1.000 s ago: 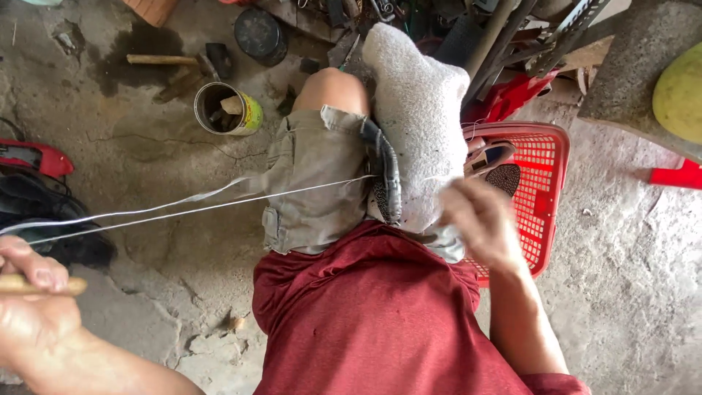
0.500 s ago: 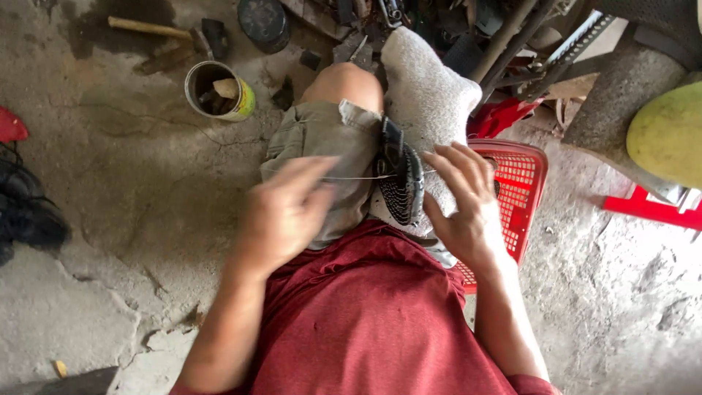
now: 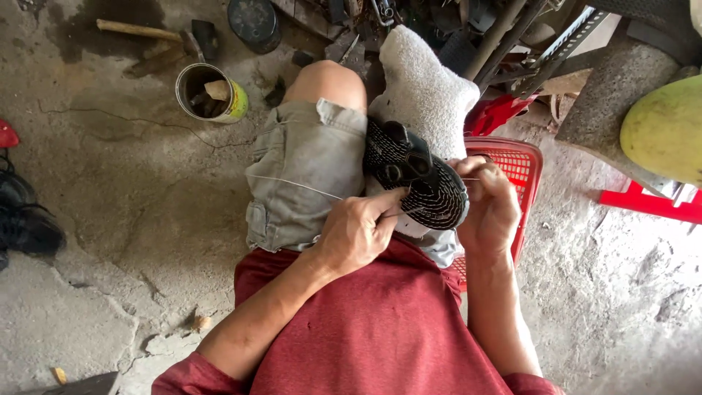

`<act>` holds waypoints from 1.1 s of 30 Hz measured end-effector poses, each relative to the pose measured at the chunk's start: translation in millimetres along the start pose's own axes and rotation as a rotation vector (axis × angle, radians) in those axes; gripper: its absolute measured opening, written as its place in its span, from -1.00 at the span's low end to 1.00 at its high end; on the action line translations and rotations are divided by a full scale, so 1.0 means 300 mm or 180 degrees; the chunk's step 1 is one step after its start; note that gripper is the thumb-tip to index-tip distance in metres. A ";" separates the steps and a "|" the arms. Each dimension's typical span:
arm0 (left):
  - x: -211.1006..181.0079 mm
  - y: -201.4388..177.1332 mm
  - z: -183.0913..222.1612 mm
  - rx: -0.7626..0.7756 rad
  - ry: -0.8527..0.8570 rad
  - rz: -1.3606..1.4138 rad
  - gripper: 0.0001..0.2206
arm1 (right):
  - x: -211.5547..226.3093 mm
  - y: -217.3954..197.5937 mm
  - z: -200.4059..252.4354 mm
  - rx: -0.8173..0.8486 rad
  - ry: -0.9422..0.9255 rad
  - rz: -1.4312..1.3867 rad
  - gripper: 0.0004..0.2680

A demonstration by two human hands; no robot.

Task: Hand-sewing the components of a sandal together using a needle and thread.

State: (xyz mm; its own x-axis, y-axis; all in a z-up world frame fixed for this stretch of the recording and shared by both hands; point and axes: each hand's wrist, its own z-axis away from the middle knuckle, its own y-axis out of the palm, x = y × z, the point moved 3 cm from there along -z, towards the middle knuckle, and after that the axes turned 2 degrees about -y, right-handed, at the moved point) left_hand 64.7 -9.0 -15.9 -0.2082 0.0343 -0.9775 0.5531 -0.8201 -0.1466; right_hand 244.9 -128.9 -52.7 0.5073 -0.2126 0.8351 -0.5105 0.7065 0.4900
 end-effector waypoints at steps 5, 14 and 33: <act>-0.002 0.002 0.000 0.0040 -0.0085 0.0060 -0.77 | 0.008 -0.130 -0.026 0.0156 0.0266 -0.0183 -0.77; -0.004 0.027 -0.022 0.0161 -0.0223 0.0260 -0.73 | -0.031 -0.159 -0.071 0.0099 0.0540 -0.0501 -0.75; 0.007 0.083 -0.020 0.0010 0.0333 -0.0500 -0.72 | 0.218 0.157 0.016 0.2012 0.0518 0.2324 -0.42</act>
State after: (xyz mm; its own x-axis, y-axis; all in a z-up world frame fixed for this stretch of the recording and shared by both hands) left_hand 82.9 -26.0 -22.6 -0.2066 0.2213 -0.9531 0.5177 -0.8018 -0.2985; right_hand 250.6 -112.9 26.0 -0.0160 0.2624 0.9648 -0.9908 0.1255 -0.0505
